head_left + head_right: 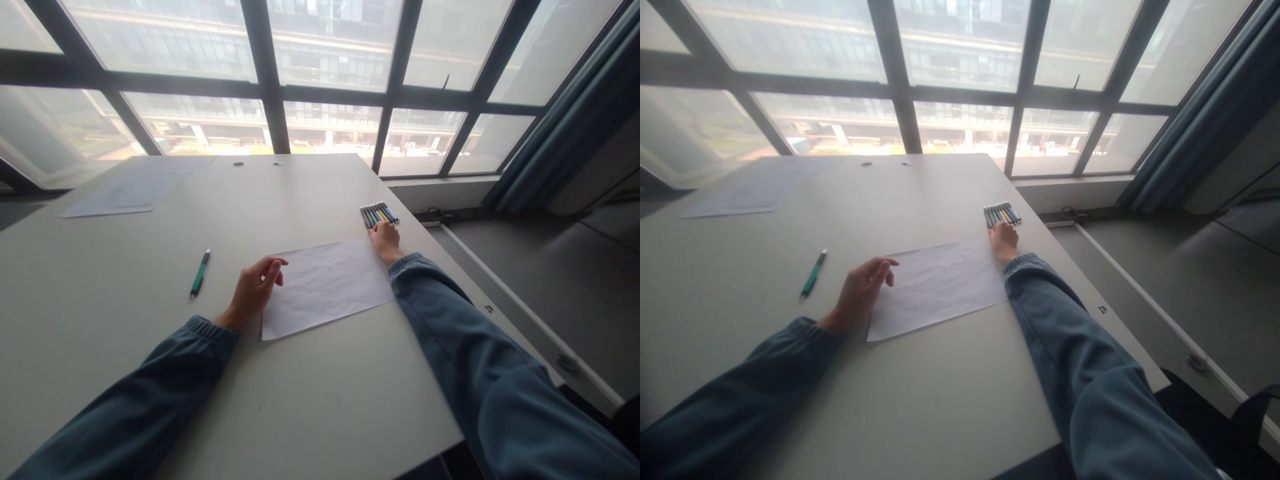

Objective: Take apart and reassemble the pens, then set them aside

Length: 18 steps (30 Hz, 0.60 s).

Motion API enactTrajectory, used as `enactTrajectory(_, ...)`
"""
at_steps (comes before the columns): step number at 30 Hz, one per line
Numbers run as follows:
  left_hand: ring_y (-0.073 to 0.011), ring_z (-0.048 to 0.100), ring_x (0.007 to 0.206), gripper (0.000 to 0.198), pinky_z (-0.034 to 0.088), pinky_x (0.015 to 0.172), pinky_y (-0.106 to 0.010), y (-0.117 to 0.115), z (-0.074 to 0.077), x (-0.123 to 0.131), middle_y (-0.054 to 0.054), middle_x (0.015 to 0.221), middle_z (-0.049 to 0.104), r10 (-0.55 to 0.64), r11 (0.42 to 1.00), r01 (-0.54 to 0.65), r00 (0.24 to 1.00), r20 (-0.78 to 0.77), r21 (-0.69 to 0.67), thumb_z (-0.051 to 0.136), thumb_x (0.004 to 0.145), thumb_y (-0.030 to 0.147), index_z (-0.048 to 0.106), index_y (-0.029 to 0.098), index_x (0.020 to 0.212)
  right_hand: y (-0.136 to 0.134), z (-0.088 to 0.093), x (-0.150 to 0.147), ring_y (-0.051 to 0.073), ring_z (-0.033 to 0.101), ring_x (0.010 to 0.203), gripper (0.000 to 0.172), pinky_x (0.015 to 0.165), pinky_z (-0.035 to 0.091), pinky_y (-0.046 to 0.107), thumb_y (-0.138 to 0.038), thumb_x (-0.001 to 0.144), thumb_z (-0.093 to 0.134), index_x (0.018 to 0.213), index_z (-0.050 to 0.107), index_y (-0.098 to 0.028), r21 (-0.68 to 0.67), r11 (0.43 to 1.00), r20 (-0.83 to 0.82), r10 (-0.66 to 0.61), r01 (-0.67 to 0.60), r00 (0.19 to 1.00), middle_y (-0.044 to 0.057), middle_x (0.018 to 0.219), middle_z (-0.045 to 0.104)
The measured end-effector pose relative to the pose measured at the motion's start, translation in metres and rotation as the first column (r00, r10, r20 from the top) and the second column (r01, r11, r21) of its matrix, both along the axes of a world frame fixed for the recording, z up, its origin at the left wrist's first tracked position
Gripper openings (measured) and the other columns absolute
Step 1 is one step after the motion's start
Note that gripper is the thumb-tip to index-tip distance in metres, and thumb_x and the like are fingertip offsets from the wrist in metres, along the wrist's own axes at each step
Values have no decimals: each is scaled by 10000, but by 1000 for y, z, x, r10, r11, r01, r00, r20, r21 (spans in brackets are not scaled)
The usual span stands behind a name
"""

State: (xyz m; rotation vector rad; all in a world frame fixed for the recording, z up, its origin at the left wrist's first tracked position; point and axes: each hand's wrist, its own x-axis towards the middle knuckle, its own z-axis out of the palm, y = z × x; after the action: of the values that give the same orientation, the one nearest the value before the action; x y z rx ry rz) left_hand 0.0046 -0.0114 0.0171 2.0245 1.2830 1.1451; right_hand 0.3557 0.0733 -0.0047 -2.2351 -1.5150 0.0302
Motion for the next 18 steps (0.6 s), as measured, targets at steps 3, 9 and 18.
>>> enactTrajectory(3,-120,546,546,340,372,530,-218,1,-2,-1,4,614,630,-1,1000,1,1000,-8,-3,501,969,450,697,172,973,0,-1,1,278,689,1027,209,915,517,369,-341,931,611,951,737,-175,8,1000,3,5,-5,1000,149,1026,740)
enactTrajectory(9,-123,550,542,350,382,531,-219,1,1,0,1,608,633,-2,1000,2,1000,-18,10,491,969,453,697,170,966,2,-2,2,279,690,1026,198,922,511,371,-328,927,621,941,739,-170,21,1000,6,16,-16,1000,155,1005,742)
enactTrajectory(18,-108,552,523,286,363,491,-208,3,-5,-2,21,631,641,8,999,-7,999,-43,35,503,965,394,677,187,1056,0,-3,4,269,693,985,164,891,503,350,-295,918,637,896,730,-162,50,998,0,47,-47,999,153,971,745)
